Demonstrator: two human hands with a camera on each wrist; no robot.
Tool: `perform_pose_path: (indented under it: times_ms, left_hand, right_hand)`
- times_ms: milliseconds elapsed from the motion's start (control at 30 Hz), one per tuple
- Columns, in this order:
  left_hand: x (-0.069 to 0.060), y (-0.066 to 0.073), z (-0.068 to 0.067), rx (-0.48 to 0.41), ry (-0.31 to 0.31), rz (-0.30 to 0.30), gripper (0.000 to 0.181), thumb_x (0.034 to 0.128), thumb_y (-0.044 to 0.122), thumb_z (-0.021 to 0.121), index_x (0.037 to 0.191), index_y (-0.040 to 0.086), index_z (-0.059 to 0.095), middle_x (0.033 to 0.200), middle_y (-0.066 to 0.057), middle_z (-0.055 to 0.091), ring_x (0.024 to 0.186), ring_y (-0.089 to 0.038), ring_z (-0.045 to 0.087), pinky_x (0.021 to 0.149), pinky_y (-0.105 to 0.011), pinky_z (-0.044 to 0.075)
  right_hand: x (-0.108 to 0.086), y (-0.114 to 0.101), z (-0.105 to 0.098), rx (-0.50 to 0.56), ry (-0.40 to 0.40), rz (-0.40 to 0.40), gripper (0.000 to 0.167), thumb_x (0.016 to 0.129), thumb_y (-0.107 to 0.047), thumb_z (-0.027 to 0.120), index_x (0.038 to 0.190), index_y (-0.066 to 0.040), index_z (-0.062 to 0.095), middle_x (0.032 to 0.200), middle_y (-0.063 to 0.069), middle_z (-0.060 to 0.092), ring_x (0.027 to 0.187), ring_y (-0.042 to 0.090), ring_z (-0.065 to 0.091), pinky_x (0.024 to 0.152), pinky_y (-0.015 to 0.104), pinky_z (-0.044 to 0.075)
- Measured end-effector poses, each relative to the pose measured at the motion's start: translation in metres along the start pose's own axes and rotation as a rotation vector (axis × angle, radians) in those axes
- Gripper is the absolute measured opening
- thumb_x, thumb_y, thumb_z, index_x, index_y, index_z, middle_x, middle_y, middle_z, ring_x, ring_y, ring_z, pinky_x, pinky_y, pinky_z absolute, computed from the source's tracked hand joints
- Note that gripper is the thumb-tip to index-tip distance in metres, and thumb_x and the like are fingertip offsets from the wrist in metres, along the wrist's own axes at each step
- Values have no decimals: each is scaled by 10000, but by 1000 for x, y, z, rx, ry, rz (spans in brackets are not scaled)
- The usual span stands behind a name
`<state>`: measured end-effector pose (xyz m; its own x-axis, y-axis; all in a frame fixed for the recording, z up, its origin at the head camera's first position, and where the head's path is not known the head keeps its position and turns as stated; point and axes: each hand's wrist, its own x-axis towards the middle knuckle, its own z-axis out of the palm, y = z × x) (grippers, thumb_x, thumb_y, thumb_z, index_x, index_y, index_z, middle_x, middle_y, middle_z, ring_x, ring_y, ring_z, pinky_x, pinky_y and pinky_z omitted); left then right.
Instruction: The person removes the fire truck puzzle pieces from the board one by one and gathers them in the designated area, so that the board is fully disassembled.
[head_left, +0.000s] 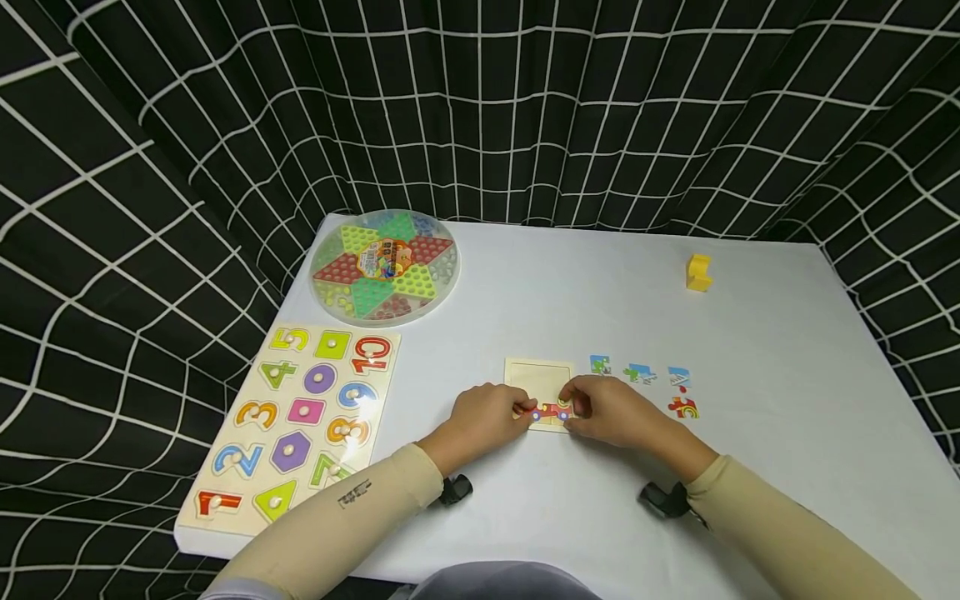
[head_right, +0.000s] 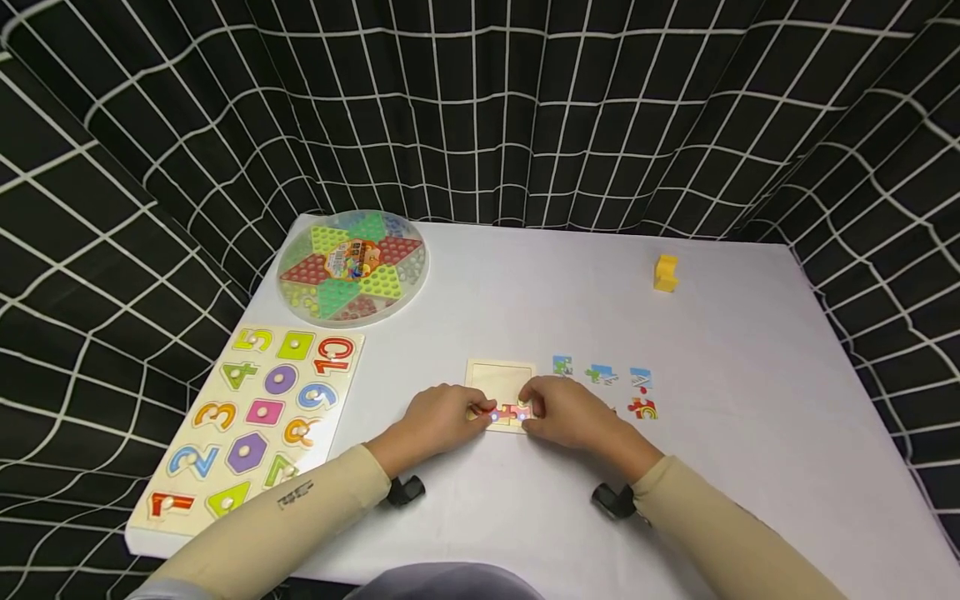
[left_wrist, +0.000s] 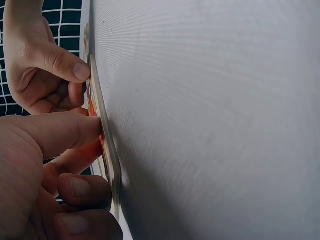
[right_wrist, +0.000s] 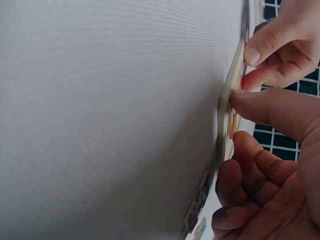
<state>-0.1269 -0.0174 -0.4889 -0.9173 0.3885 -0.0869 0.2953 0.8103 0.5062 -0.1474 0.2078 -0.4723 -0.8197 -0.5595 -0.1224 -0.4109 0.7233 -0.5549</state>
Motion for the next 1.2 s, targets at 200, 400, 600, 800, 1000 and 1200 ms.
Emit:
perform_pose_path:
  times_ms: [200, 400, 600, 800, 1000, 1200]
  left_hand:
    - [0, 1, -2, -3, -1, -6, 177, 881, 327, 718, 1043, 273, 763, 988, 126, 715, 808, -106, 648, 584, -287, 446]
    - [1, 2, -3, -10, -2, -22, 163, 868, 331, 726, 1019, 287, 767, 956, 130, 715, 748, -100, 626, 555, -286, 422]
    - [1, 1, -2, -13, 0, -28, 174, 869, 334, 716, 1030, 291, 765, 979, 128, 716, 776, -126, 644, 560, -289, 424]
    - [1, 2, -2, -6, 5, -26, 168, 868, 344, 718, 1025, 309, 764, 974, 137, 715, 781, -133, 650, 548, -284, 415]
    - [1, 2, -3, -3, 4, -29, 160, 859, 331, 725, 1011, 310, 770, 944, 137, 716, 734, -112, 629, 530, -278, 404]
    - [1, 3, -5, -5, -3, -34, 165, 840, 304, 737, 1000, 299, 776, 910, 143, 713, 678, -82, 591, 521, -277, 400]
  right_hand:
    - [0, -3, -2, -31, 25, -8, 297, 731, -148, 849, 950, -83, 659, 770, -59, 549, 708, 107, 492, 651, 291, 439]
    - [0, -6, -2, -44, 36, 2, 311, 710, -164, 864, 941, -93, 669, 844, -53, 583, 776, 123, 518, 727, 329, 462]
    - [2, -6, -3, -60, 29, -2, 299, 690, -162, 846, 919, -100, 664, 806, -61, 579, 754, 121, 512, 714, 323, 451]
    - [0, -9, -1, -91, 55, -11, 288, 675, -165, 823, 908, -97, 669, 797, -58, 580, 735, 119, 505, 690, 314, 455]
    - [0, -14, 0, -154, 72, -41, 300, 665, -166, 810, 915, -76, 670, 804, -65, 573, 744, 119, 508, 708, 322, 468]
    - [4, -22, -6, -176, 22, -21, 283, 641, -168, 802, 874, -86, 663, 764, -71, 553, 703, 117, 488, 672, 312, 447]
